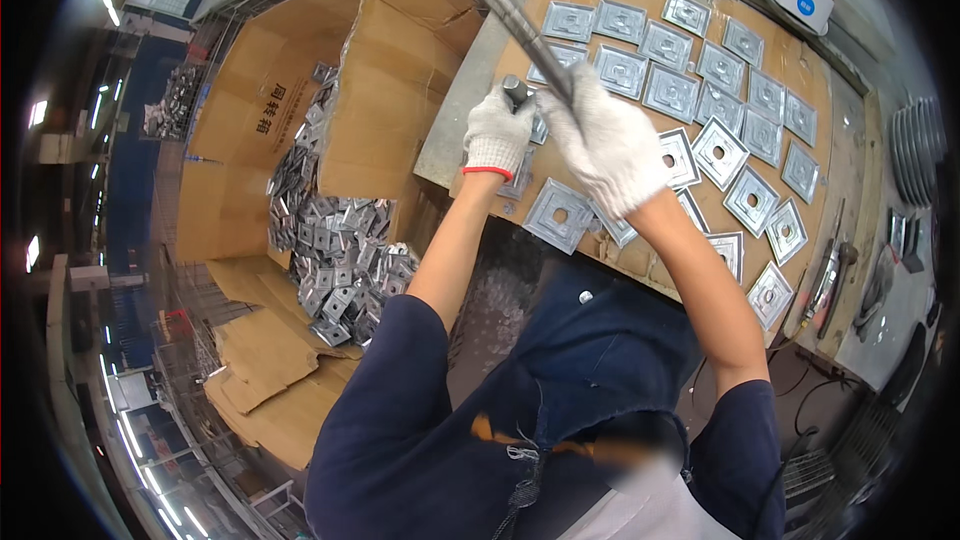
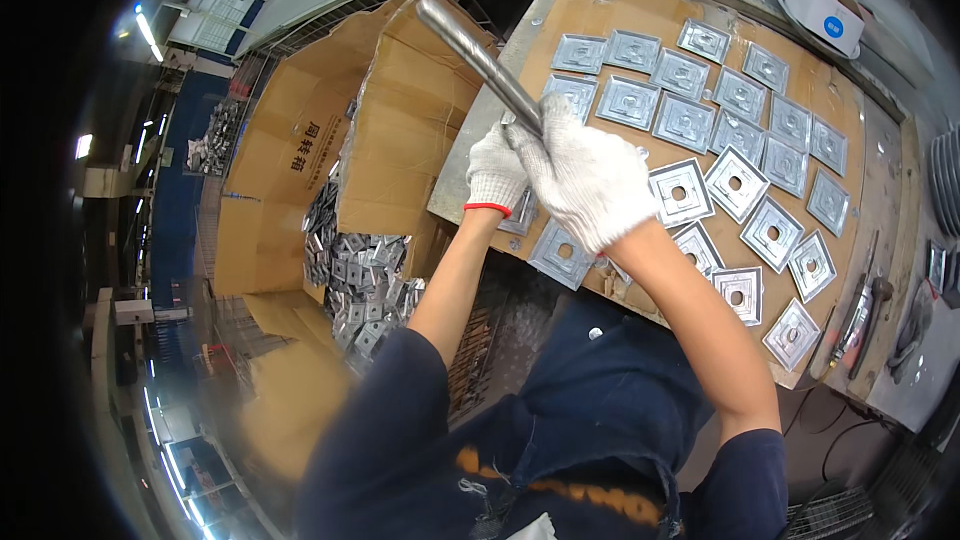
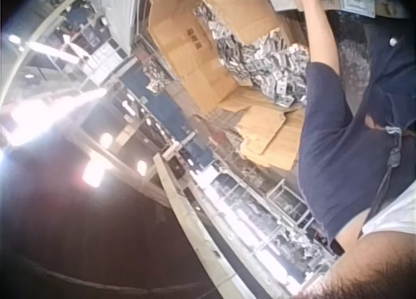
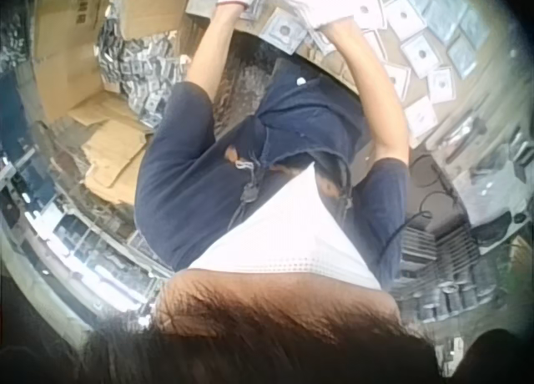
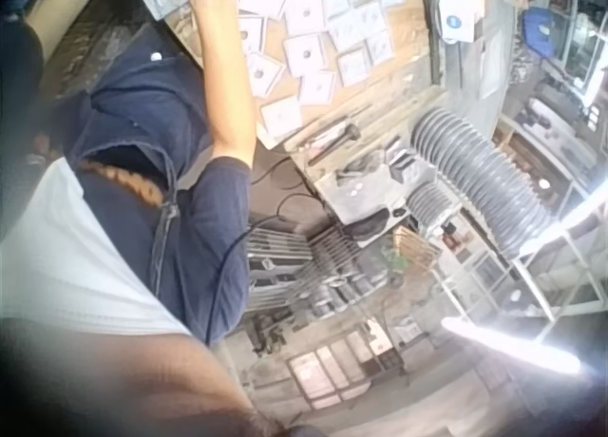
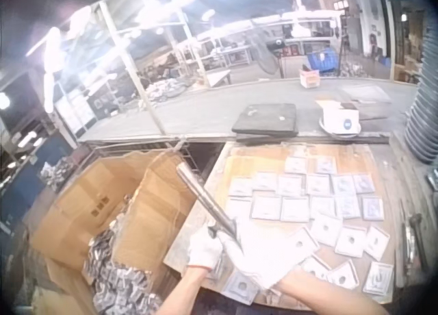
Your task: Using a hammer and a punch tool to modify the center holes of square metal plates on a workbench.
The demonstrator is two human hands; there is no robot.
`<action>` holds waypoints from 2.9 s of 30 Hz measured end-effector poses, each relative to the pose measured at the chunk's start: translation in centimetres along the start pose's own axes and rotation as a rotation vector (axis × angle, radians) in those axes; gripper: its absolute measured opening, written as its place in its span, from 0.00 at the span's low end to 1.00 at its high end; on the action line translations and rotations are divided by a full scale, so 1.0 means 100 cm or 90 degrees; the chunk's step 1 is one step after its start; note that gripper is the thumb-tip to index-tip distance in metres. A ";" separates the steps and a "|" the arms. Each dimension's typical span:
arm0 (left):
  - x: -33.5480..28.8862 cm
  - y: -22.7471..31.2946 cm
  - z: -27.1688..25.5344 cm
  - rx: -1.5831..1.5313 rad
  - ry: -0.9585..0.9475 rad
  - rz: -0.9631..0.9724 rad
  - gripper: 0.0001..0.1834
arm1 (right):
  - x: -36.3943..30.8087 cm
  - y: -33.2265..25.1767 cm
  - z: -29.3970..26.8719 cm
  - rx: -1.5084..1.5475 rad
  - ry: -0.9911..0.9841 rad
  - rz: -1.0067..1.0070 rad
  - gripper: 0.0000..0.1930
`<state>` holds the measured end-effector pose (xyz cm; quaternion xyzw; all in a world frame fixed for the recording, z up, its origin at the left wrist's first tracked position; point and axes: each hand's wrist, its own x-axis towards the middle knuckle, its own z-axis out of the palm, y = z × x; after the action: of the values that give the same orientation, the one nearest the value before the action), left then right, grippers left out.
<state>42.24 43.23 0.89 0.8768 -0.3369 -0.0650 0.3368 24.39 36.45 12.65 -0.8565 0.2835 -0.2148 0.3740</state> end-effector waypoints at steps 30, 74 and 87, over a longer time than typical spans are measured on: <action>0.038 0.003 -0.012 -0.244 0.098 -0.008 0.22 | -0.082 0.080 0.005 -0.021 -0.061 0.230 0.24; 0.075 0.045 0.045 0.050 -0.094 0.057 0.22 | 0.069 0.083 -0.002 -0.209 -0.022 0.081 0.26; 0.069 0.055 0.020 -0.013 -0.102 0.013 0.27 | -0.010 0.108 -0.010 -0.133 -0.044 0.267 0.28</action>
<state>43.83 34.83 3.64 0.8619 -0.3709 -0.1352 0.3182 19.60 30.51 4.84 -0.8196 0.4634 -0.0725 0.3289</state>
